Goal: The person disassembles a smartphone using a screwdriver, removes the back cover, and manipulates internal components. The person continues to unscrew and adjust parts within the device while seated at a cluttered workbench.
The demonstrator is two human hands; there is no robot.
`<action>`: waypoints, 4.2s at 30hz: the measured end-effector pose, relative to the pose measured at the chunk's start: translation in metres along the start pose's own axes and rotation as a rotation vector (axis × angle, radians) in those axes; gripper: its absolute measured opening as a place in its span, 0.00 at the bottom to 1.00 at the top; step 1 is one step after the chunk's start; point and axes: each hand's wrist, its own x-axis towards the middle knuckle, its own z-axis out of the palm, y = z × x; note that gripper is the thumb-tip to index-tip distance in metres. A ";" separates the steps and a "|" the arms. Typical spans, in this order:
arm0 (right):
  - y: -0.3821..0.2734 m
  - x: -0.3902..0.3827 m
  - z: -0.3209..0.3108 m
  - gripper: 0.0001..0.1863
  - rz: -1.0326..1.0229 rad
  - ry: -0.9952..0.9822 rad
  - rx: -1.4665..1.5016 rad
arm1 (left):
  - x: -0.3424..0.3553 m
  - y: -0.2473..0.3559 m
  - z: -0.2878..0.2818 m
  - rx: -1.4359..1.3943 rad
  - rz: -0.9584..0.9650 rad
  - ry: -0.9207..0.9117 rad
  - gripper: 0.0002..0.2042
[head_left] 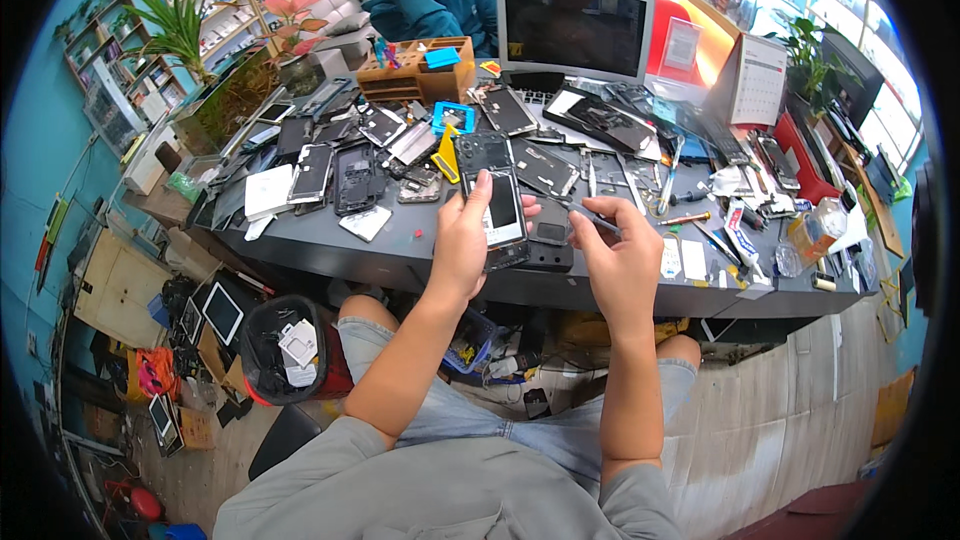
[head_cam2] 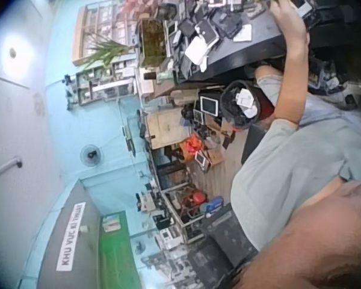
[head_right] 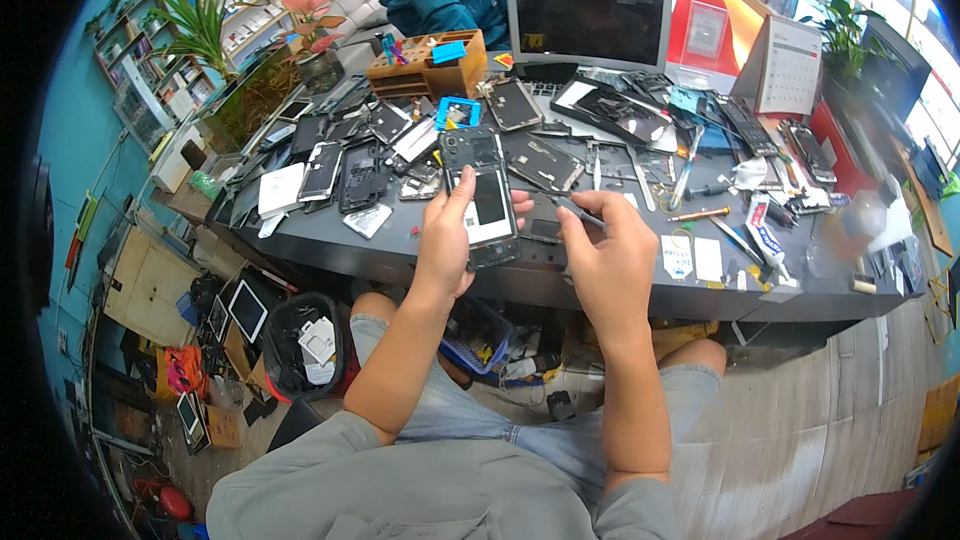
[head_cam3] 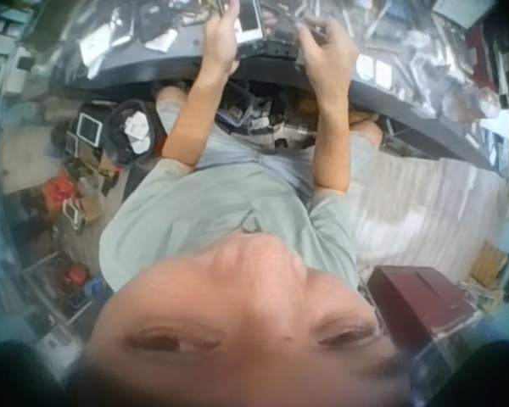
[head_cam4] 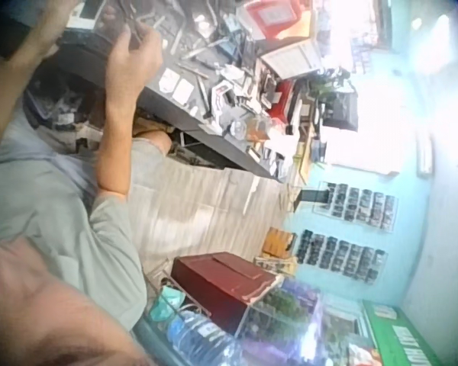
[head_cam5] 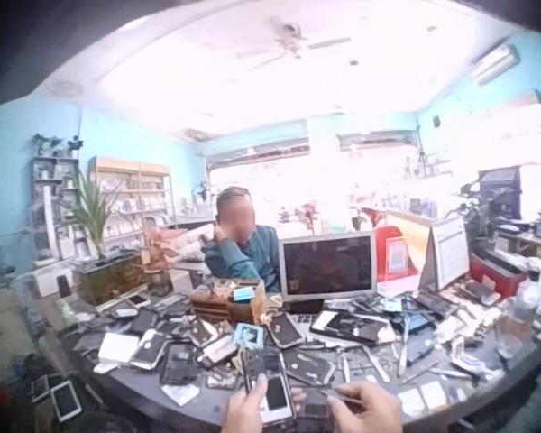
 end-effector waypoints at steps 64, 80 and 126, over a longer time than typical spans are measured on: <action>-0.067 0.001 0.033 0.15 -0.463 -0.386 -0.225 | 0.008 -0.007 0.007 -0.146 0.266 0.058 0.50; -0.073 -0.006 0.023 0.19 -0.286 -0.536 -0.479 | 0.012 -0.016 -0.003 -0.276 0.245 -0.064 0.46; -0.065 -0.004 0.000 0.18 -0.129 -0.263 -0.117 | 0.010 -0.008 0.003 -0.231 0.227 -0.032 0.50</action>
